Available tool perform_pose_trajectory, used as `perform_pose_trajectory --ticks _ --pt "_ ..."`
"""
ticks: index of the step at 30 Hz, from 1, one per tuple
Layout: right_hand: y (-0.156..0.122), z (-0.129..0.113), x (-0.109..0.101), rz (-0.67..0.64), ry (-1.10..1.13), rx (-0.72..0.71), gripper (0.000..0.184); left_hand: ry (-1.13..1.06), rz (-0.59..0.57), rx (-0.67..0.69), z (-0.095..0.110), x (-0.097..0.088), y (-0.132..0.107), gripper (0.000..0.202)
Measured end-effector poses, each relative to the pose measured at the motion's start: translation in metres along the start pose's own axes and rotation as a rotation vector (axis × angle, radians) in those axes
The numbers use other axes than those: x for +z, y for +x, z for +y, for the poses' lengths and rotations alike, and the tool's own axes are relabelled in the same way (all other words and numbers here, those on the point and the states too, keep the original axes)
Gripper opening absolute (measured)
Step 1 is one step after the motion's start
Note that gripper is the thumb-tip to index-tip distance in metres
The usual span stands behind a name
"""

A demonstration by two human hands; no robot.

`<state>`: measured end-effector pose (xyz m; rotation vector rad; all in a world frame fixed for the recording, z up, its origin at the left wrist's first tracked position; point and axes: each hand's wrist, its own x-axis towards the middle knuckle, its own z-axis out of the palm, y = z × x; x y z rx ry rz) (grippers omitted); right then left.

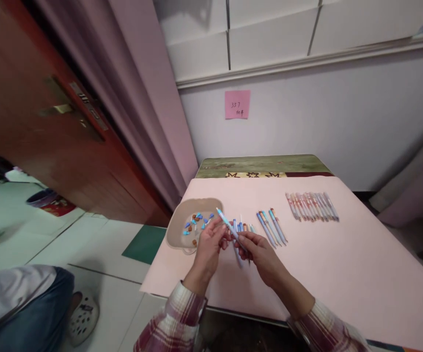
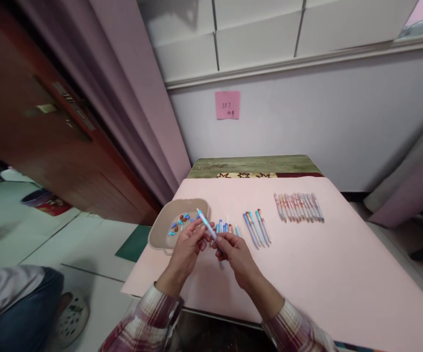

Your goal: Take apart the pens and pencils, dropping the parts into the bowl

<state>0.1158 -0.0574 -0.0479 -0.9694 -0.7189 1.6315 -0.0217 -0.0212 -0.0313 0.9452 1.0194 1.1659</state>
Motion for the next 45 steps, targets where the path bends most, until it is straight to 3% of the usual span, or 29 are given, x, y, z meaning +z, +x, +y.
perform_pose_trajectory --ticks 4,11,17,19,25,27,31,37,42,45 --pt "0.011 -0.003 0.015 -0.071 -0.030 0.034 0.036 -0.184 0.023 -0.052 0.019 -0.012 0.009 0.036" --pt "0.029 -0.005 0.026 -0.189 0.096 0.198 0.028 -0.213 0.017 -0.009 0.027 -0.021 0.016 0.033" --pt "0.042 0.003 0.025 -0.289 0.059 0.378 0.049 -0.152 0.123 0.030 0.030 -0.023 0.021 0.034" --pt "0.043 0.006 0.028 -0.236 0.032 0.298 0.049 -0.144 0.158 0.034 0.029 -0.022 0.022 0.035" --pt "0.040 0.004 0.040 -0.023 -0.208 -0.137 0.041 -0.143 0.228 0.067 0.025 -0.018 0.024 0.038" --pt "0.040 0.003 0.041 0.002 -0.266 -0.141 0.043 -0.157 0.229 0.070 0.024 -0.018 0.026 0.038" --pt "0.046 0.003 0.040 -0.037 -0.264 -0.006 0.056 -0.172 0.223 0.060 0.023 -0.022 0.030 0.036" --pt "0.051 0.005 0.039 0.041 -0.256 -0.190 0.039 -0.192 0.236 0.074 0.019 -0.025 0.035 0.032" --pt "0.050 0.005 0.038 0.002 -0.307 -0.071 0.046 -0.175 0.239 0.075 0.019 -0.023 0.036 0.032" --pt "0.051 0.006 0.037 0.027 -0.298 -0.093 0.042 -0.181 0.254 0.074 0.018 -0.023 0.036 0.031"
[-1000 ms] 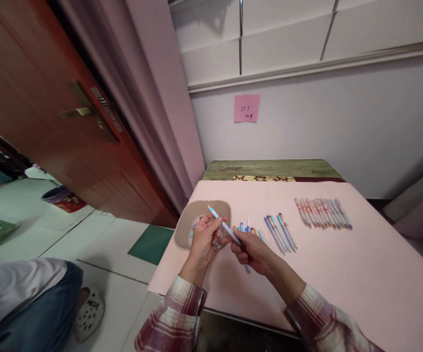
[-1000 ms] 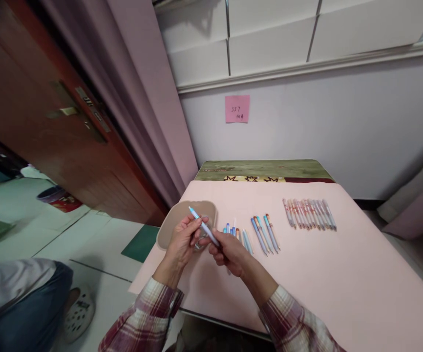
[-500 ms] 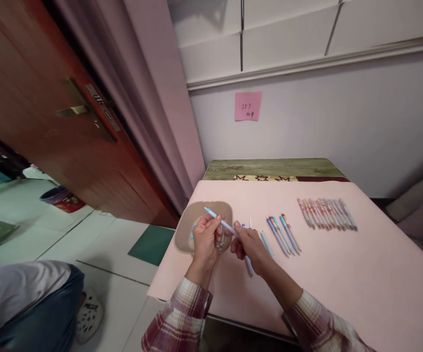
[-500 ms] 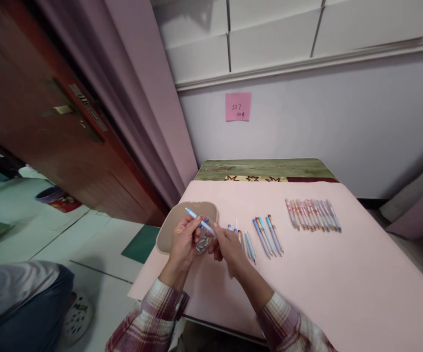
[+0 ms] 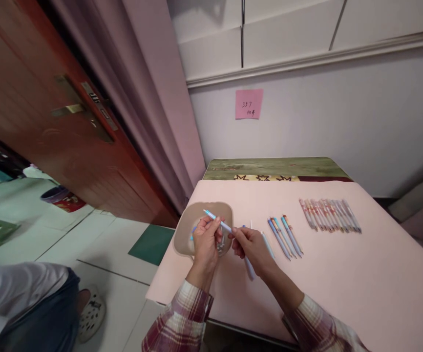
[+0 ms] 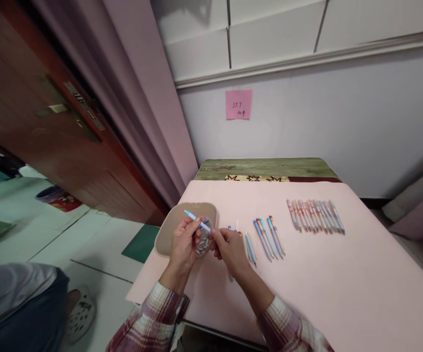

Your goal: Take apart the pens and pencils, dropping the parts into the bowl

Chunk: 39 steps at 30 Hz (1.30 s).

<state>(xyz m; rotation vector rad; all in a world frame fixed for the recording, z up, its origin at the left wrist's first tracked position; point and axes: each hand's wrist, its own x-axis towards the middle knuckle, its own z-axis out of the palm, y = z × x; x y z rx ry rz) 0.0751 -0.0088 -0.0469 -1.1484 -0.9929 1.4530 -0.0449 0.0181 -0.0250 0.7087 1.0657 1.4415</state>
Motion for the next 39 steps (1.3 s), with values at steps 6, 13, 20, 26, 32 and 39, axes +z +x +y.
perform_pose_trajectory --ticks 6,13,20,26,32,39 --pt "-0.001 0.003 0.000 0.108 -0.129 -0.178 0.028 -0.052 0.032 0.026 -0.005 -0.001 0.000 0.027" --pt "-0.002 0.011 0.002 0.241 -0.213 -0.310 0.022 -0.093 0.125 0.033 -0.002 -0.007 0.004 0.027" --pt "-0.004 0.003 -0.003 0.210 -0.205 -0.260 0.021 0.143 0.140 0.194 0.004 -0.021 0.006 0.045" --pt "-0.010 -0.001 -0.006 0.213 -0.280 -0.293 0.021 0.519 0.152 0.390 0.011 -0.038 0.001 0.053" --pt "-0.013 -0.003 -0.007 0.174 -0.273 -0.301 0.027 0.408 0.109 0.247 0.019 -0.030 0.000 0.057" --pt "-0.025 -0.001 -0.019 0.108 -0.285 -0.353 0.026 0.200 -0.110 -0.048 0.016 -0.006 -0.019 0.033"
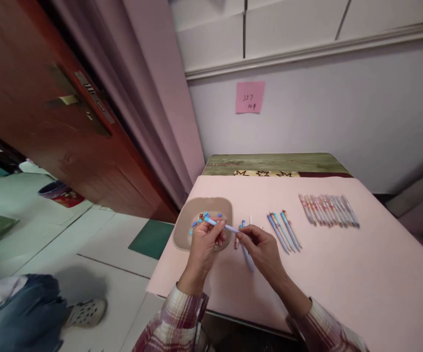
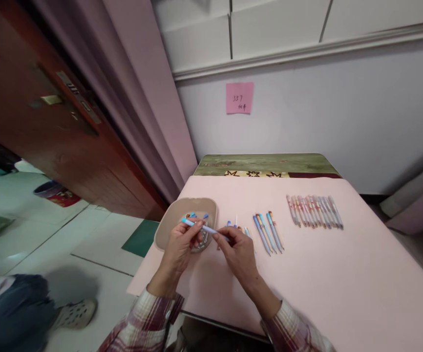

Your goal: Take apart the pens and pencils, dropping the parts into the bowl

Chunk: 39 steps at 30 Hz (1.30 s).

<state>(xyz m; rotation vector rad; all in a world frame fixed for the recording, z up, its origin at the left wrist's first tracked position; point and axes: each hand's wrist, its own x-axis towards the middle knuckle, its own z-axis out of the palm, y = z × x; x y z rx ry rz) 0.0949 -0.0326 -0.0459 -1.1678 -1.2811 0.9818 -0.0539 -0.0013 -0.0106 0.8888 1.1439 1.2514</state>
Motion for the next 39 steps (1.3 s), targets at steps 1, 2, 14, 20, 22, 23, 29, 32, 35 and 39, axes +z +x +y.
perform_pose_trajectory --ticks 1,2,14,20,22,23,29,32,35,39 --pt "-0.002 0.004 -0.008 -0.002 -0.033 -0.017 0.025 -0.001 0.027 0.016 0.001 0.002 -0.001 0.032" --pt "-0.004 0.008 -0.019 0.008 -0.082 -0.031 0.025 0.004 0.063 0.047 0.003 0.002 -0.002 0.032" --pt "-0.026 0.040 -0.076 0.137 -0.523 0.211 0.035 0.908 -0.187 0.242 -0.034 0.059 -0.009 0.021" --pt "-0.029 0.042 -0.051 0.051 -0.695 0.182 0.025 1.334 -0.165 0.222 -0.064 0.067 0.004 0.017" --pt "-0.026 0.041 -0.060 0.057 -0.745 0.166 0.026 1.385 -0.169 0.228 -0.066 0.065 0.004 0.020" --pt "-0.024 0.041 -0.068 0.080 -0.768 0.164 0.027 1.401 -0.168 0.230 -0.067 0.064 0.004 0.021" --pt "-0.005 0.047 -0.121 0.339 -1.040 0.335 0.026 1.396 -0.198 0.258 -0.066 0.065 0.003 0.013" --pt "-0.001 0.053 -0.127 0.329 -1.117 0.380 0.028 1.340 -0.198 0.262 -0.064 0.066 0.000 0.013" --pt "0.000 0.055 -0.126 0.304 -1.146 0.407 0.030 1.251 -0.170 0.287 -0.056 0.061 -0.005 0.016" --pt "0.000 0.045 -0.128 0.383 -1.064 0.444 0.026 0.954 -0.081 0.329 -0.035 0.045 -0.007 0.014"
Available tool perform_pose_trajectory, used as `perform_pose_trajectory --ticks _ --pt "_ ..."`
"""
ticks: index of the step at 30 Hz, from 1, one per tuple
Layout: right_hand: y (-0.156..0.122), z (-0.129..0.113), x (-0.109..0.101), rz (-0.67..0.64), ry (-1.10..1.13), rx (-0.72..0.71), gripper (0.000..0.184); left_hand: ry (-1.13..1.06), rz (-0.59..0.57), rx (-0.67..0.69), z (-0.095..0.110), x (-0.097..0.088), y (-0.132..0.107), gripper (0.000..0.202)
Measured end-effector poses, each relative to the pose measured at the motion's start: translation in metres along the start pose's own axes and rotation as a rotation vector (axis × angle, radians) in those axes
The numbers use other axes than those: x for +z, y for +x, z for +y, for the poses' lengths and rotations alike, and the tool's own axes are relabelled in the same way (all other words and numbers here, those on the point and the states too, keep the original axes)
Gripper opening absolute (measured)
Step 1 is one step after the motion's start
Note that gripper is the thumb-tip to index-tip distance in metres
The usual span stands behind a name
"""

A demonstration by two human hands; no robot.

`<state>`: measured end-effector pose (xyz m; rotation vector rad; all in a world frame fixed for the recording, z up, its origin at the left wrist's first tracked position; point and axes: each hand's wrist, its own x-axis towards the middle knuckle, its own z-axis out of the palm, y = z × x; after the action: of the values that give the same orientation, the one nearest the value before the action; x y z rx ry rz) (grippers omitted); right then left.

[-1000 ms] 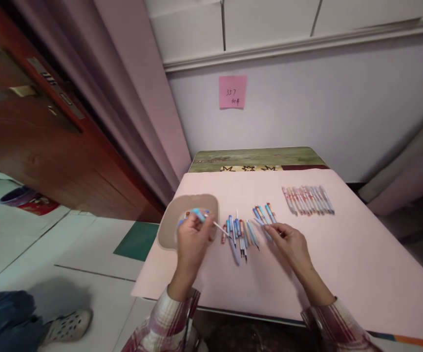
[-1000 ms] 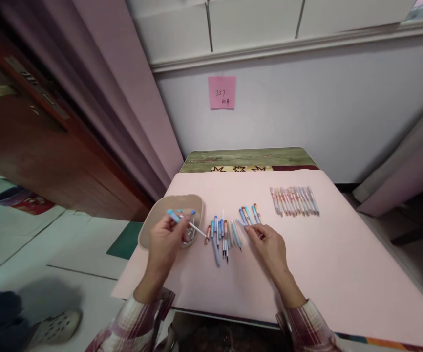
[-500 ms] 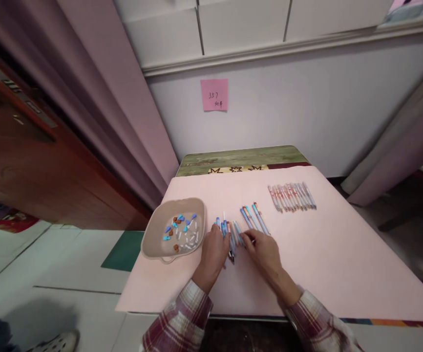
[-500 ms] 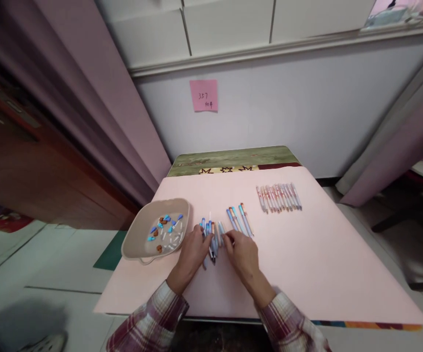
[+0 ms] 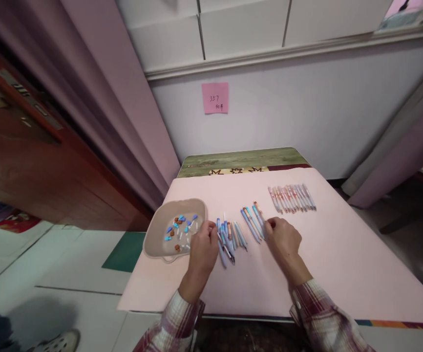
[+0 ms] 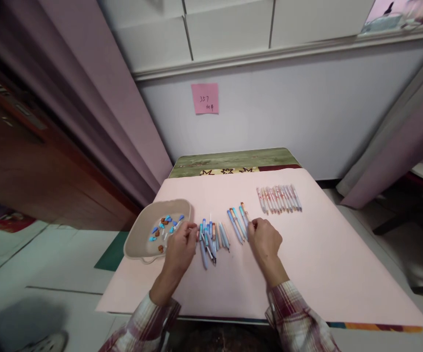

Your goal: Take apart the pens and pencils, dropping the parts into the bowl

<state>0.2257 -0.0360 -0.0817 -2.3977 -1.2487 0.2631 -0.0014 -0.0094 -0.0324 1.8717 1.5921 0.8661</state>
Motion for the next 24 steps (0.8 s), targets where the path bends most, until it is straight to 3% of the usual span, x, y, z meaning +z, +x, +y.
perform_pose_trajectory --ticks 4,5,7,9,12,16,19,24 --pt "-0.015 -0.021 -0.010 0.013 0.413 -0.059 0.023 -0.569 0.055 -0.188 0.003 -0.021 0.006 0.028" --pt "-0.023 -0.031 -0.010 -0.057 0.589 -0.104 0.024 -0.706 0.022 -0.236 0.005 -0.023 0.008 0.035" --pt "-0.041 -0.054 -0.008 -0.346 0.969 -0.188 0.027 -0.913 -0.073 -0.310 0.008 -0.026 0.009 0.047" --pt "-0.057 -0.076 -0.005 -0.596 1.206 -0.205 0.030 -1.027 -0.127 -0.349 0.009 -0.028 0.008 0.047" --pt "-0.072 -0.099 -0.001 -0.807 1.343 -0.153 0.035 -1.124 -0.079 -0.355 0.002 -0.034 0.005 0.036" --pt "-0.076 -0.114 0.008 -1.113 1.298 -0.033 0.053 -1.176 0.006 -0.346 -0.011 -0.045 0.002 0.033" --pt "-0.078 -0.122 0.016 -1.104 1.294 -0.027 0.053 -1.156 0.084 -0.347 -0.018 -0.049 0.000 0.034" --pt "-0.084 -0.133 0.024 -0.795 1.335 -0.152 0.042 -1.117 0.190 -0.361 -0.024 -0.052 -0.002 0.034"
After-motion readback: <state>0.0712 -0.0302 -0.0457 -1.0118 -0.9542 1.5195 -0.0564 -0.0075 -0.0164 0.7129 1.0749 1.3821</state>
